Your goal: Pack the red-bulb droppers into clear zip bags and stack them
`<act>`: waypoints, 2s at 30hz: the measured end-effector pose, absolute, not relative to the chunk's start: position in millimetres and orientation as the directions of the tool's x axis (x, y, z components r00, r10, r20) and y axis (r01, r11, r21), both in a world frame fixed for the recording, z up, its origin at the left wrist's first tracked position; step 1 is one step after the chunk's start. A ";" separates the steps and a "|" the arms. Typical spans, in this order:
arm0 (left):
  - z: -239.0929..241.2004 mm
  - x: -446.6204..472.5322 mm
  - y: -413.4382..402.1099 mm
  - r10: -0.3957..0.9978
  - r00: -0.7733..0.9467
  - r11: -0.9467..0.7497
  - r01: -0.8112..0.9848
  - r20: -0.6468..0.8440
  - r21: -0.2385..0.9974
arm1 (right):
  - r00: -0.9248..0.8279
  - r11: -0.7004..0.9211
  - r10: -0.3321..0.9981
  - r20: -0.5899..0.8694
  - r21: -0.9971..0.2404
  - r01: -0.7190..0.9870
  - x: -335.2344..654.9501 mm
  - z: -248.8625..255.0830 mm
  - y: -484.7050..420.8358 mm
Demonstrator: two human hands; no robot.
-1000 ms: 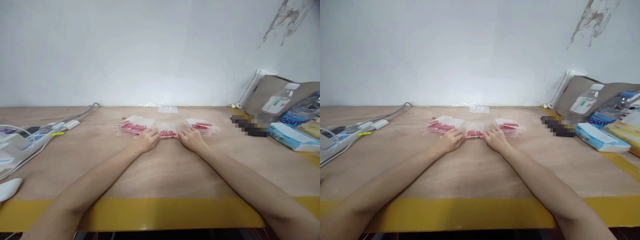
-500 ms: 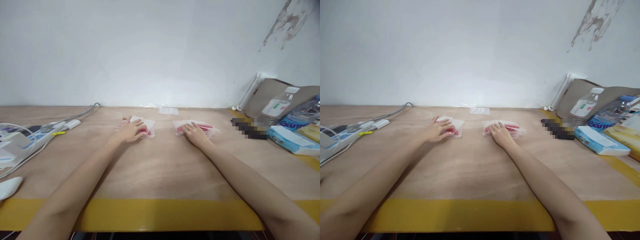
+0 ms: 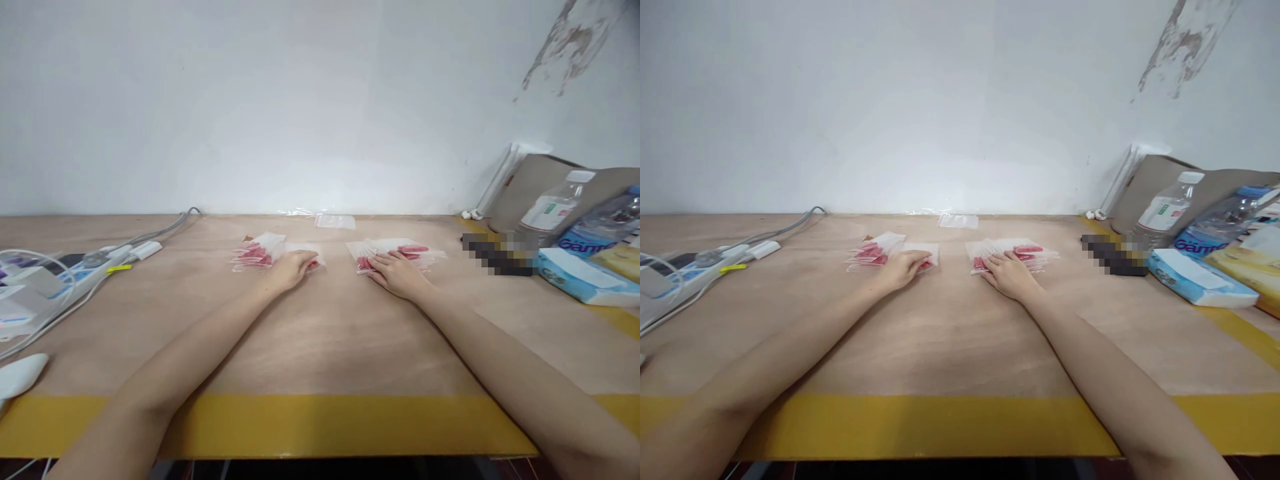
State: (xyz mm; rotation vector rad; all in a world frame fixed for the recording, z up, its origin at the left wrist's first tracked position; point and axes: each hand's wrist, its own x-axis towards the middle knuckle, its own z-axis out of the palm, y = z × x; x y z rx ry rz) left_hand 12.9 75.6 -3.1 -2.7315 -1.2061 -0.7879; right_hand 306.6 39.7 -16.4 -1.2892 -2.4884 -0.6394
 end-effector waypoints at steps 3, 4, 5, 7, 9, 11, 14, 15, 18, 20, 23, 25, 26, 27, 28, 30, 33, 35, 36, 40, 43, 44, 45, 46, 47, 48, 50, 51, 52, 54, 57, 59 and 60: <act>-12.2 46.4 76.2 0.645 0.620 -0.737 0.660 0.446 0.148 | -0.574 0.514 0.677 0.461 0.262 0.816 307.9 -17.3 38.3; -13.6 54.9 76.3 0.631 0.641 -0.753 0.642 0.437 0.145 | -0.578 0.520 0.658 0.483 0.264 0.812 308.3 -18.0 37.7; -14.1 61.3 76.0 0.617 0.660 -0.768 0.624 0.429 0.144 | -0.583 0.530 0.635 0.507 0.264 0.806 308.3 -18.5 36.7; -12.7 66.4 73.4 0.585 0.691 -0.795 0.592 0.425 0.133 | -0.589 0.555 0.587 0.555 0.254 0.792 306.1 -19.0 33.7; -9.9 61.3 68.3 0.551 0.713 -0.818 0.564 0.433 0.112 | -0.591 0.579 0.549 0.591 0.241 0.779 300.4 -18.8 30.3; -7.9 49.0 62.2 0.520 0.732 -0.838 0.538 0.440 0.095 | -0.596 0.584 0.528 0.605 0.251 0.772 291.5 -18.2 28.6; -8.4 27.9 55.5 0.512 0.736 -0.845 0.523 0.443 0.108 | -0.619 0.564 0.502 0.605 0.313 0.764 275.2 -17.0 31.7; -9.3 22.4 54.4 0.524 0.725 -0.839 0.531 0.447 0.123 | -0.630 0.563 0.490 0.602 0.333 0.756 269.8 -16.5 34.0; -13.0 13.9 54.0 0.559 0.689 -0.817 0.554 0.461 0.161 | -0.662 0.574 0.465 0.588 0.369 0.731 256.1 -15.5 41.6; -15.4 13.4 55.3 0.559 0.674 -0.813 0.561 0.482 0.157 | -0.653 0.570 0.472 0.592 0.360 0.738 250.3 -15.9 44.8; -18.7 15.0 58.5 0.525 0.641 -0.814 0.571 0.559 0.110 | -0.587 0.558 0.497 0.639 0.283 0.780 248.0 -18.1 45.9; -20.2 15.6 60.9 0.460 0.633 -0.818 0.575 0.622 0.020 | -0.545 0.569 0.506 0.669 0.216 0.793 249.5 -19.9 45.5; -20.5 15.7 62.0 0.414 0.641 -0.817 0.575 0.646 -0.047 | -0.532 0.579 0.507 0.678 0.189 0.793 250.5 -20.7 45.3; -20.3 15.7 63.0 0.364 0.658 -0.811 0.572 0.659 -0.123 | -0.526 0.591 0.505 0.684 0.170 0.789 251.5 -21.3 45.3; -19.8 15.8 63.8 0.312 0.679 -0.800 0.565 0.664 -0.202 | -0.525 0.602 0.500 0.688 0.159 0.782 252.4 -21.8 45.3; -17.8 16.2 64.7 0.210 0.722 -0.770 0.537 0.659 -0.344 | -0.532 0.620 0.482 0.696 0.158 0.769 254.0 -22.1 45.3; -14.4 17.7 65.0 0.098 0.773 -0.731 0.484 0.627 -0.482 | -0.548 0.613 0.454 0.703 0.200 0.764 257.8 -21.4 44.4; -12.9 18.5 65.0 0.070 0.795 -0.713 0.463 0.603 -0.527 | -0.562 0.591 0.438 0.702 0.246 0.768 262.2 -20.3 43.3; -12.4 18.7 65.0 0.068 0.802 -0.707 0.459 0.594 -0.538 | -0.571 0.582 0.430 0.699 0.269 0.768 264.7 -19.8 42.7; -11.5 18.5 65.1 0.101 0.808 -0.696 0.474 0.580 -0.539 | -0.608 0.568 0.395 0.689 0.337 0.751 271.5 -17.8 41.0; -10.6 18.9 64.2 0.134 0.810 -0.706 0.482 0.571 -0.519 | -0.609 0.577 0.378 0.697 0.336 0.744 264.7 -16.4 40.0; -10.3 19.3 63.6 0.143 0.808 -0.709 0.486 0.571 -0.510 | -0.610 0.584 0.375 0.698 0.333 0.741 259.3 -15.9 39.8; -10.1 19.8 62.9 0.154 0.806 -0.712 0.492 0.572 -0.501 | -0.615 0.592 0.374 0.694 0.332 0.735 252.6 -15.4 39.7; -9.9 20.2 62.2 0.165 0.801 -0.712 0.500 0.575 -0.493 | -0.624 0.599 0.373 0.686 0.335 0.727 244.9 -15.0 40.0; -9.9 20.5 61.5 0.178 0.797 -0.711 0.509 0.577 -0.485 | -0.637 0.605 0.372 0.675 0.344 0.718 236.7 -14.7 40.5; -9.9 20.6 61.0 0.191 0.794 -0.711 0.517 0.576 -0.477 | -0.651 0.608 0.371 0.663 0.356 0.709 228.6 -14.6 41.4; -10.4 20.1 60.6 0.218 0.790 -0.714 0.529 0.573 -0.458 | -0.675 0.609 0.362 0.643 0.385 0.693 214.6 -14.9 44.2; -10.6 19.5 60.7 0.229 0.788 -0.717 0.534 0.572 -0.449 | -0.686 0.610 0.355 0.635 0.399 0.685 209.6 -15.1 45.9; -10.7 18.9 60.9 0.237 0.786 -0.720 0.537 0.571 -0.440 | -0.697 0.612 0.346 0.628 0.411 0.675 206.0 -15.5 47.6; -10.5 17.7 61.4 0.243 0.783 -0.723 0.540 0.573 -0.431 | -0.716 0.616 0.332 0.615 0.433 0.658 202.6 -15.8 50.4; -9.0 17.0 61.3 0.239 0.784 -0.725 0.536 0.572 -0.432 | -0.731 0.602 0.334 0.595 0.461 0.652 202.8 -15.0 51.4; -7.8 17.2 60.3 0.237 0.790 -0.729 0.529 0.565 -0.434 | -0.739 0.585 0.332 0.586 0.486 0.649 204.3 -13.4 50.0; -7.3 17.2 59.5 0.236 0.793 -0.731 0.526 0.561 -0.436 | -0.745 0.576 0.323 0.584 0.503 0.644 205.7 -12.6 48.9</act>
